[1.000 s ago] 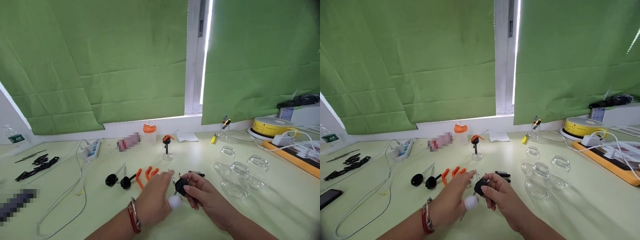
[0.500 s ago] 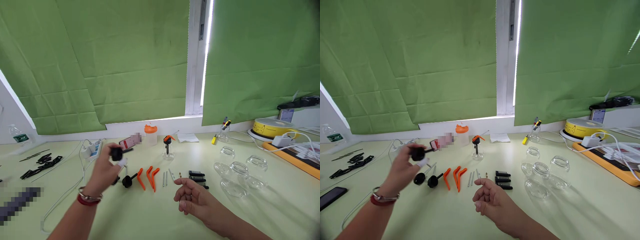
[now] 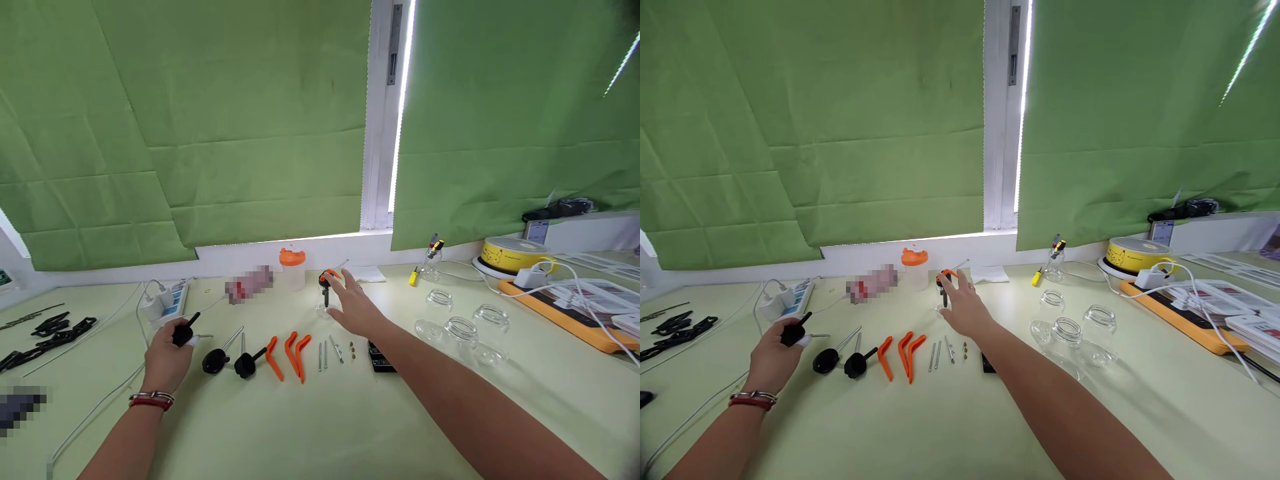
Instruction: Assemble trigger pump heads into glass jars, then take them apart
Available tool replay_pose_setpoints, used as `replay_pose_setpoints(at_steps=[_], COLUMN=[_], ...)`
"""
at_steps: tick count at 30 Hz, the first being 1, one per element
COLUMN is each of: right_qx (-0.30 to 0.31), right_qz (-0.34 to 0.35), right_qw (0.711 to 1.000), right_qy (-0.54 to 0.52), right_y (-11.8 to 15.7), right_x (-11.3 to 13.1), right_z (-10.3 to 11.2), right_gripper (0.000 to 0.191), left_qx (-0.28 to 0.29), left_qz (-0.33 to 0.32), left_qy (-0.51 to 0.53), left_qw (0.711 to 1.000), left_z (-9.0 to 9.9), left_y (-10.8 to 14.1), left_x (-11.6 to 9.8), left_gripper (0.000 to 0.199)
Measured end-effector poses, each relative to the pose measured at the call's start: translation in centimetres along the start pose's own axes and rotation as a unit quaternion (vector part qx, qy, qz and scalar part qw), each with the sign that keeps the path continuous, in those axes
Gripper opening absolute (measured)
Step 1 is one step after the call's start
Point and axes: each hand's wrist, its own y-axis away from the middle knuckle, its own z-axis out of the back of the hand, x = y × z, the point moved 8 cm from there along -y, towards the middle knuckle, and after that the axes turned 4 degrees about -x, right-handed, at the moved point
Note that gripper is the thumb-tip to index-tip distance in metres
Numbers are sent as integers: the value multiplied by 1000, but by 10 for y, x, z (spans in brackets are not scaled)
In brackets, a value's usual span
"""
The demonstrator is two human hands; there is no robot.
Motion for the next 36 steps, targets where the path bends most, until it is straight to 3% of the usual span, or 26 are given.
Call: replay_pose_setpoints(at_steps=[5, 12, 15, 19, 22, 25, 28, 30, 32, 34, 36], right_qx=[20, -63, -94, -163, -178, -150, -84, -39, -28, -58, -96], right_qz=[-14, -8, 3, 50, 97, 139, 179, 214, 271, 328, 341], right_qw=[999, 998, 995, 984, 976, 975, 976, 974, 962, 943, 933], right_qy=[37, -9, -19, -50, -83, -92, -87, -65, -20, 18, 58], right_y=[-42, -46, -42, -25, 3, 45, 90, 117, 139, 153, 158], right_x=[-6, -8, -8, 2, 17, 39, 64, 81, 97, 109, 112], right_z=[-21, -25, -10, 29, 55, 69, 68, 57, 43, 27, 11], right_gripper=[65, 39, 37, 38, 38, 38, 38, 37, 43, 49, 56], left_qx=[100, 200, 221, 246, 261, 245, 182, 182, 307, 461, 532], left_qz=[-3, 5, 28, 22, 42, 53, 37, -48, -147, -214, -254], left_qy=[52, 148, 177, 169, 184, 232, 239, 231, 258, 312, 333], left_qw=[994, 968, 959, 954, 947, 940, 953, 955, 904, 803, 736], left_z=[-24, -49, -49, -49, -50, -42, -17, 2, 5, 5, 6], left_y=[5, 11, 14, 15, 14, 12, 14, 28, 65, 115, 154], left_x=[12, 18, 15, 13, 18, 12, -15, -58, -109, -152, -179], left_gripper=[37, 31, 33, 37, 39, 38, 37, 38, 40, 56, 79])
